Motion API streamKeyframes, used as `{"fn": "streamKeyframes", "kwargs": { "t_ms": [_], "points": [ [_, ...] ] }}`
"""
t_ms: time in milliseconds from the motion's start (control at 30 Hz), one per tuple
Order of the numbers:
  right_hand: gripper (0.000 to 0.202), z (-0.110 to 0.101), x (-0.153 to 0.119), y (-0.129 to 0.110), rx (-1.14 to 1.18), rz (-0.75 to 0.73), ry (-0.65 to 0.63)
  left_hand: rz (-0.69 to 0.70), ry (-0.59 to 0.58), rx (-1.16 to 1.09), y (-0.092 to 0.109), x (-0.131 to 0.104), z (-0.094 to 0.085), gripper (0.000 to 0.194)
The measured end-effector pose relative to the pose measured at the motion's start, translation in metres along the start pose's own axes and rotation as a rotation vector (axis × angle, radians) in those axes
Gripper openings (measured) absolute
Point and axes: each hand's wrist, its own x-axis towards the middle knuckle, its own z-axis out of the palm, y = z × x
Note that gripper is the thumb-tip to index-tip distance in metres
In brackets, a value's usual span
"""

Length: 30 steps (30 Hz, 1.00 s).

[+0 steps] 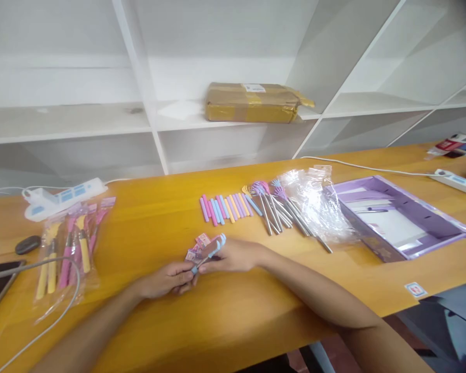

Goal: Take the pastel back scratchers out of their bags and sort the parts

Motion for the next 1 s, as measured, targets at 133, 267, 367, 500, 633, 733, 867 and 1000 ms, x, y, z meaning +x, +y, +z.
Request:
{"fn": "streamKeyframes", "kwargs": {
  "t_ms": [133,267,367,500,633,733,867,1000],
  "points": [
    [0.034,0.031,0.008,0.008,0.058,0.031,0.131,-0.001,-0.001,0.073,0.003,0.000,0.004,0.049],
    [0.045,0.046,0.008,0.018,0.156,0.159,0.230,0.022,-0.011,0.102,0.003,0.000,0.006,0.050],
    [0.048,0.049,0.011,0.021,0.201,0.197,0.274,-0.019,-0.015,0.031,0.001,-0.001,0.007,0.051],
    [0.045,0.046,0.013,0.023,0.252,0.177,0.265,-0.113,-0.004,-0.078,0.001,-0.002,0.010,0.052],
    [0.042,0.038,0.013,0.018,0.253,0.174,0.264,-0.097,-0.026,-0.133,0.006,-0.001,0.012,0.054],
    [0.042,0.032,0.012,0.007,0.237,0.178,0.240,-0.057,-0.061,-0.203,0.012,0.000,0.015,0.053],
    [0.040,0.023,0.010,-0.015,0.233,0.214,0.215,-0.045,-0.086,-0.240,0.018,-0.004,0.017,0.049],
    [0.043,0.004,-0.009,-0.031,0.242,0.257,0.242,-0.030,-0.116,-0.307,0.020,-0.011,0.016,0.047]
  ]
}}
